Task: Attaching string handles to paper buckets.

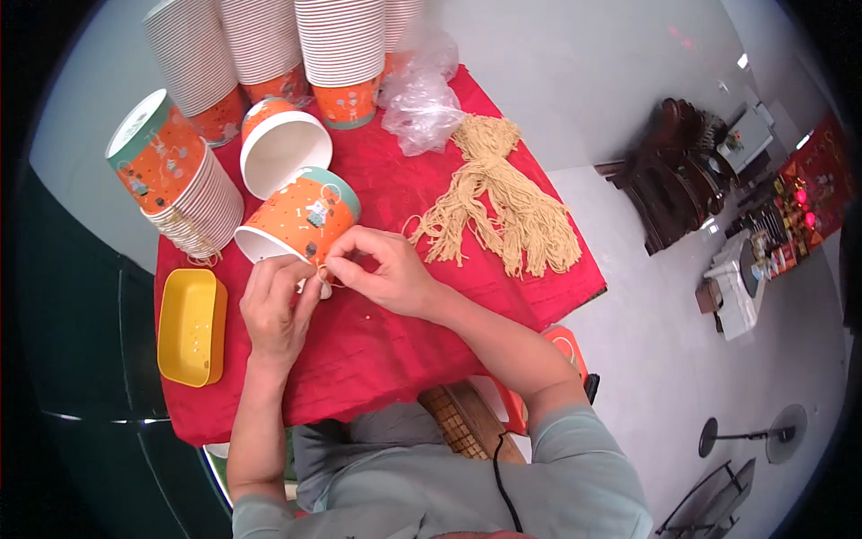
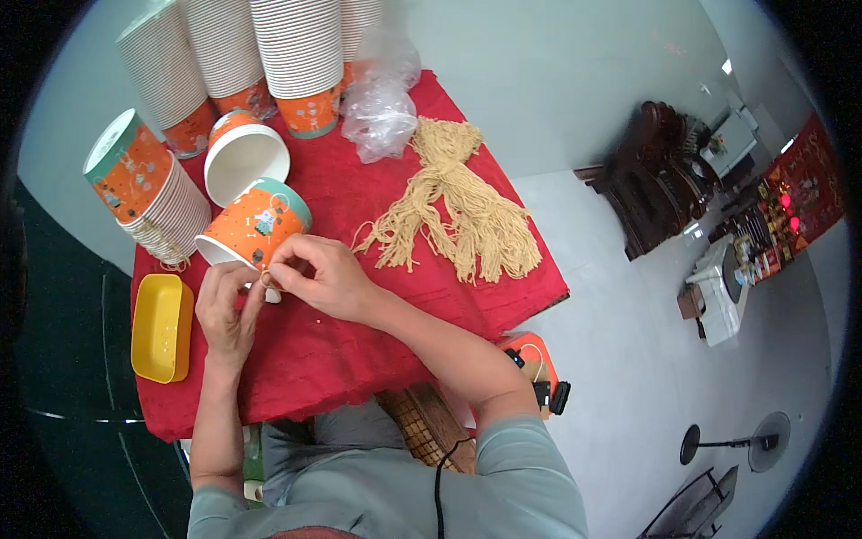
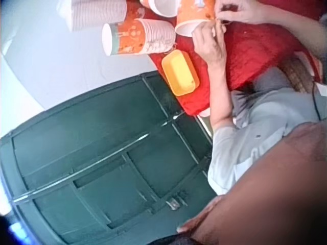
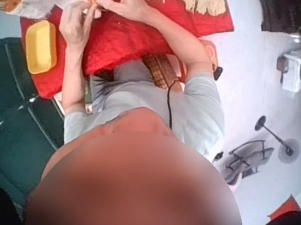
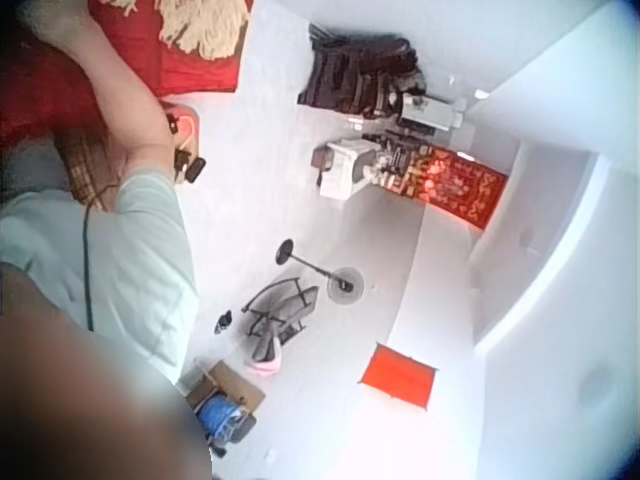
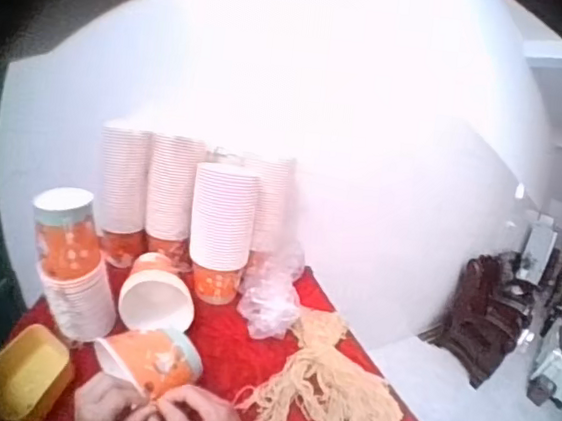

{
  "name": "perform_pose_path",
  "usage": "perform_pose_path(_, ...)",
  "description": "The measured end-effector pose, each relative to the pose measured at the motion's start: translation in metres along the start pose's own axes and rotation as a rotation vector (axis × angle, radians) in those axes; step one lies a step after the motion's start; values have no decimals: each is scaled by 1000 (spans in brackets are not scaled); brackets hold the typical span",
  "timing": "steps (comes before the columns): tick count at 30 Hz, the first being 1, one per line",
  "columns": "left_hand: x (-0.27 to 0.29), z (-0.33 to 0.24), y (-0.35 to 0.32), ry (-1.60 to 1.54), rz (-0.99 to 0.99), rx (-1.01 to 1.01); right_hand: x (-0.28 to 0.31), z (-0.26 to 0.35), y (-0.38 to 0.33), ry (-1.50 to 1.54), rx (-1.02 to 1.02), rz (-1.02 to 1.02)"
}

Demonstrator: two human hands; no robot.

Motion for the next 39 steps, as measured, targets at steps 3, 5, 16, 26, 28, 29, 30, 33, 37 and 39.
perform_pose_path(3, -2, 1, 0, -76, 39, 94, 1, 2, -1, -30, 78, -31)
perform_pose_path(5, -2, -2, 3, -162, 61, 165, 2, 4, 0, -41, 117, -38)
perform_pose_path(16, -5, -1, 3, -173, 59, 142, 1, 3, 1, -45, 248, -51)
perform_pose_path(26, -1, 3, 2, -146, 77, 234, -3, 2, 2, -64, 233, -94)
perform_pose_path(28, -8, 6, 2, -279, 90, 312, 2, 0, 0, -36, 199, -122)
perform_pose_path(29, -10, 5, 2, -308, 86, 334, 3, 1, 0, -26, 187, -119)
perform_pose_path(30, -10, 6, 0, -327, 77, 355, 4, 3, -1, -20, 176, -115)
perform_pose_path(33, -5, 5, -3, -340, 65, 392, 0, 5, 0, -44, 234, -102)
perform_pose_path(37, -3, 9, -6, -338, 49, 420, -3, 8, -1, -63, 233, -117)
perform_pose_path(39, -3, 10, -6, -331, 49, 398, -3, 7, -1, -73, 239, -114)
Point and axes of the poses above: each hand's wrist, its own y-axis towards the middle knuckle, its own x-axis out of the back of the hand, z = x × y, the point moved 4 cm from there along y, towards the middle knuckle, and after that the axes turned 14 degrees about -z, right-handed, at the moved point
